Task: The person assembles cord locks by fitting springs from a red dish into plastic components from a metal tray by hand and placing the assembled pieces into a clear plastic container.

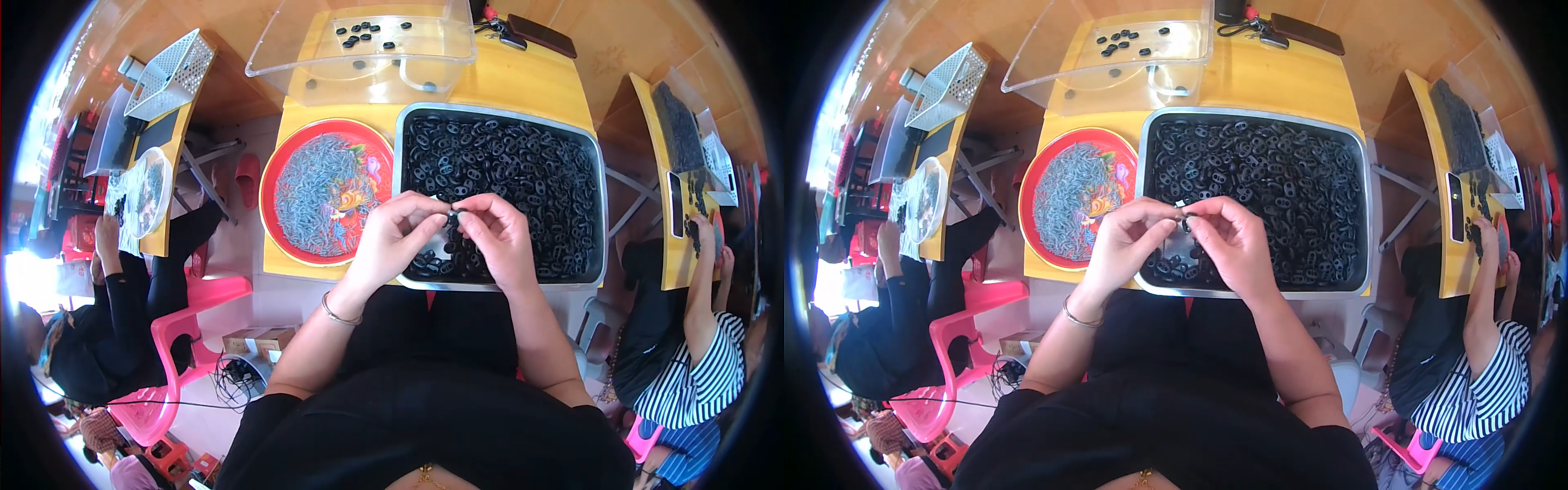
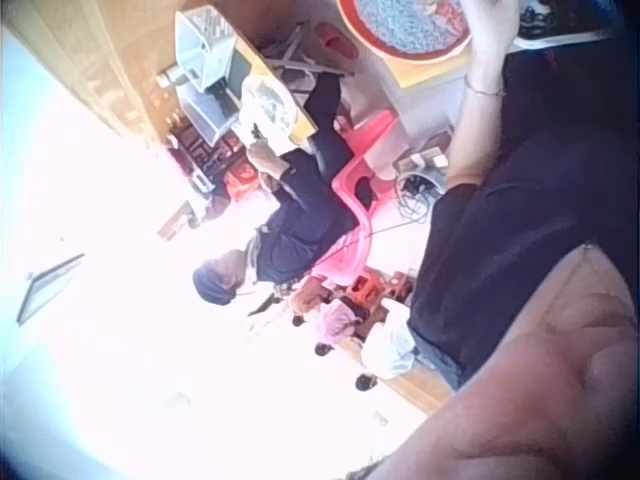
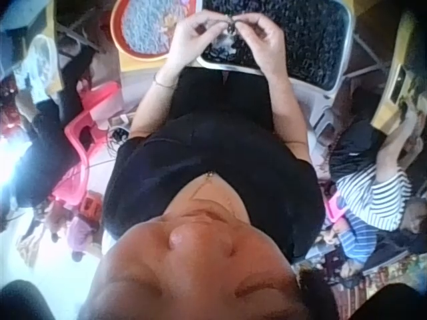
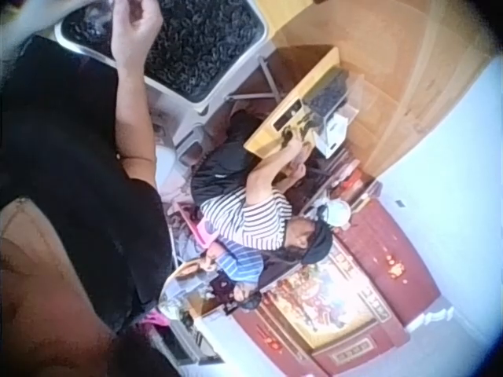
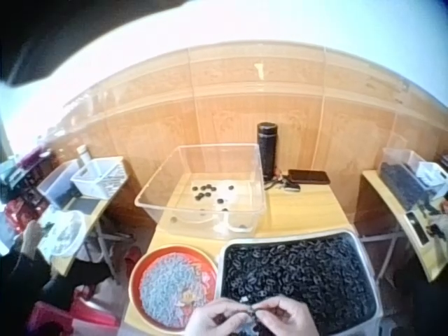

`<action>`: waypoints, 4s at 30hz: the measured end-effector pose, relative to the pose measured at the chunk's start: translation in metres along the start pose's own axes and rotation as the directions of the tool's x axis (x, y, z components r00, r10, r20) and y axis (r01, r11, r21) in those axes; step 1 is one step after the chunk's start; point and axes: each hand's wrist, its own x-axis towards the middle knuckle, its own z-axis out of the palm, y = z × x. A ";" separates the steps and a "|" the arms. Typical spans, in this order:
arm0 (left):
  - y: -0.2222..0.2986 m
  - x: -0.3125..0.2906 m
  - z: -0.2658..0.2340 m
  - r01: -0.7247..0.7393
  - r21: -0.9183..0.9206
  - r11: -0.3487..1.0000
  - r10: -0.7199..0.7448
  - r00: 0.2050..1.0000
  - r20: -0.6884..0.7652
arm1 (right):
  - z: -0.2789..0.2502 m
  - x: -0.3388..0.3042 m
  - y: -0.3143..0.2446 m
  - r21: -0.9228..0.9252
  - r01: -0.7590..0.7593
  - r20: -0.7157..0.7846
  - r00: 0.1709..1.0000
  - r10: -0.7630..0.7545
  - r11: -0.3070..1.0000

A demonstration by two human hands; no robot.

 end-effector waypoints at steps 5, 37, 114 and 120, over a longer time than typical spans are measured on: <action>-0.012 0.010 0.002 -0.372 0.865 0.336 0.201 0.926 0.320 | -0.016 0.004 -0.004 0.054 0.020 -0.102 0.995 -0.015 0.998; -0.013 -0.019 -0.006 0.164 -0.308 0.937 -0.156 0.986 0.052 | 0.004 -0.011 0.000 0.184 0.020 0.028 0.999 -0.025 0.983; -0.006 -0.026 -0.009 -0.036 -0.315 0.948 -0.002 0.993 -0.117 | 0.012 -0.018 -0.004 0.121 -0.022 -0.015 1.000 0.024 0.992; -0.006 -0.029 -0.007 0.004 -0.422 0.906 -0.024 0.999 -0.042 | 0.015 -0.017 -0.002 0.089 0.043 -0.011 0.999 -0.043 0.995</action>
